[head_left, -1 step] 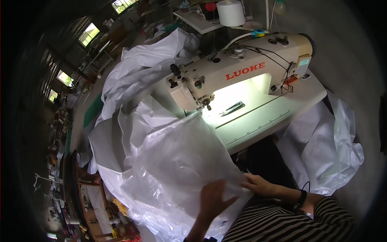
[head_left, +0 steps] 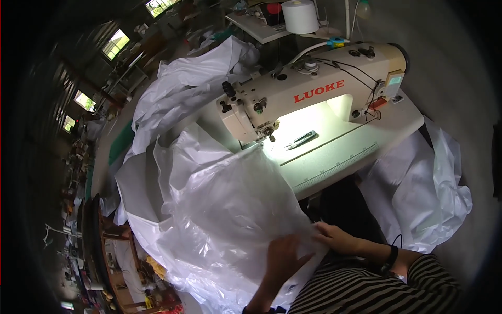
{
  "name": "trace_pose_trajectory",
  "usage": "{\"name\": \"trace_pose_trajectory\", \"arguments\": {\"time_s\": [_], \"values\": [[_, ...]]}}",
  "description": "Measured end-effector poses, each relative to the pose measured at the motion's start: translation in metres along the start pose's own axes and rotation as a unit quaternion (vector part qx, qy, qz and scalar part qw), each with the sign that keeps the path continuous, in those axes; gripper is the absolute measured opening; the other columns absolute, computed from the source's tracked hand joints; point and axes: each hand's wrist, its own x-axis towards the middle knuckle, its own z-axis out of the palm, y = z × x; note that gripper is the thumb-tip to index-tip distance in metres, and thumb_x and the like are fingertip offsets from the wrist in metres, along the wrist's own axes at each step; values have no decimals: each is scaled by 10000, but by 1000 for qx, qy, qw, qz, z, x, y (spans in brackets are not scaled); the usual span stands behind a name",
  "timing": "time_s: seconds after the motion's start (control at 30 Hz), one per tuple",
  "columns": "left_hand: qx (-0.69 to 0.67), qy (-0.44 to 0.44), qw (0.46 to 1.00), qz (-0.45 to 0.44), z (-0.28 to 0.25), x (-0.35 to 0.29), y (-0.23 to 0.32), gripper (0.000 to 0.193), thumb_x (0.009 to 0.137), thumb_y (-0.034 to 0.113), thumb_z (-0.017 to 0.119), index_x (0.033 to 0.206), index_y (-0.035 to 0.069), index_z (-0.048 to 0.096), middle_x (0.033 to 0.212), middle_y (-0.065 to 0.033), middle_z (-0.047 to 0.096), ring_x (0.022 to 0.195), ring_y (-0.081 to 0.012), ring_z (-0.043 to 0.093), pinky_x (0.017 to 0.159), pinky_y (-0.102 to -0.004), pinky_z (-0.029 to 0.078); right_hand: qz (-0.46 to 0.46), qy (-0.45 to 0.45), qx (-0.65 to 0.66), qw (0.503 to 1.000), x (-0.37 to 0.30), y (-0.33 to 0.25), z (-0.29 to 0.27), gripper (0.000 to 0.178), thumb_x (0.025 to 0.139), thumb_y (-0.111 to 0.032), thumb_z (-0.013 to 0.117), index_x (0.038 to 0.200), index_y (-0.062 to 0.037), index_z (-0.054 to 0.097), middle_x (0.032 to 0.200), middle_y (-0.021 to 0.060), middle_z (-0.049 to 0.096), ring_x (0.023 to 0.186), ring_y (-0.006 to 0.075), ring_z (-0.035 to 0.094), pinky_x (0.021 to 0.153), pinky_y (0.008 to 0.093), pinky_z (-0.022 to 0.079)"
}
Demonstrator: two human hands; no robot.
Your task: The person is using an industrial sewing machine to join together large sheets of white plastic material.
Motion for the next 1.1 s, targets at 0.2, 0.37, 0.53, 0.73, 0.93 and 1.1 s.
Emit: {"name": "trace_pose_trajectory", "arguments": {"time_s": [0.2, 0.37, 0.53, 0.73, 0.93, 1.1], "values": [[-45, -24, 997, 57, 57, -10, 28, 84, 829, 135, 638, 880, 69, 648, 790, -103, 639, 720, -298, 652, 639, -410, 511, -35, 75, -218, 972, 17, -27, 8, 726, 920, -407, 629, 1474, -52, 324, 1046, 282, 653, 952, 406, 659, 862, 421, 514], [-169, -145, 972, 70, -5, 14, 29, 146, 912, 173, 611, 1017, 75, 635, 811, -125, 644, 696, -295, 645, 665, -398, 533, -72, 128, -322, 935, 22, -27, 15, 650, 896, -175, 605, 1473, -55, 332, 857, 235, 668, 698, 382, 671, 621, 447, 533], [40, 183, 982, -10, -38, 92, -28, 326, 893, 189, 626, 1196, 72, 605, 1157, -148, 635, 1105, -311, 599, 925, -502, 481, -144, 179, -480, 847, 14, -18, 28, 615, 876, -75, 549, 1460, -14, 367, 638, 124, 622, 574, 247, 680, 490, 365, 535], [152, 45, 987, 6, -36, 66, -43, 383, 908, 201, 607, 1279, 112, 568, 1427, -63, 507, 1341, -344, 430, 1063, -633, 317, -86, 80, -657, 744, 2, -22, 38, 638, 849, -120, 572, 1432, 66, 390, 714, 30, 627, 492, 105, 590, 398, 252, 452], [193, -2, 972, -136, -48, 36, -59, 546, 954, 379, 562, 1450, 191, 430, 1560, -49, 329, 1432, -344, 302, 1079, -675, 274, -142, 76, -621, 767, 13, -18, 41, 660, 845, -127, 562, 1442, 78, 371, 652, -6, 545, 451, 93, 474, 368, 248, 390], [201, -9, 960, -194, -58, 73, -107, 595, 970, 419, 522, 1503, 220, 349, 1589, -42, 279, 1477, -346, 207, 1064, -759, 191, -197, 106, -666, 712, 44, -28, 41, 680, 820, -141, 573, 1414, 129, 378, 611, -36, 489, 429, 91, 419, 361, 248, 352]]}}
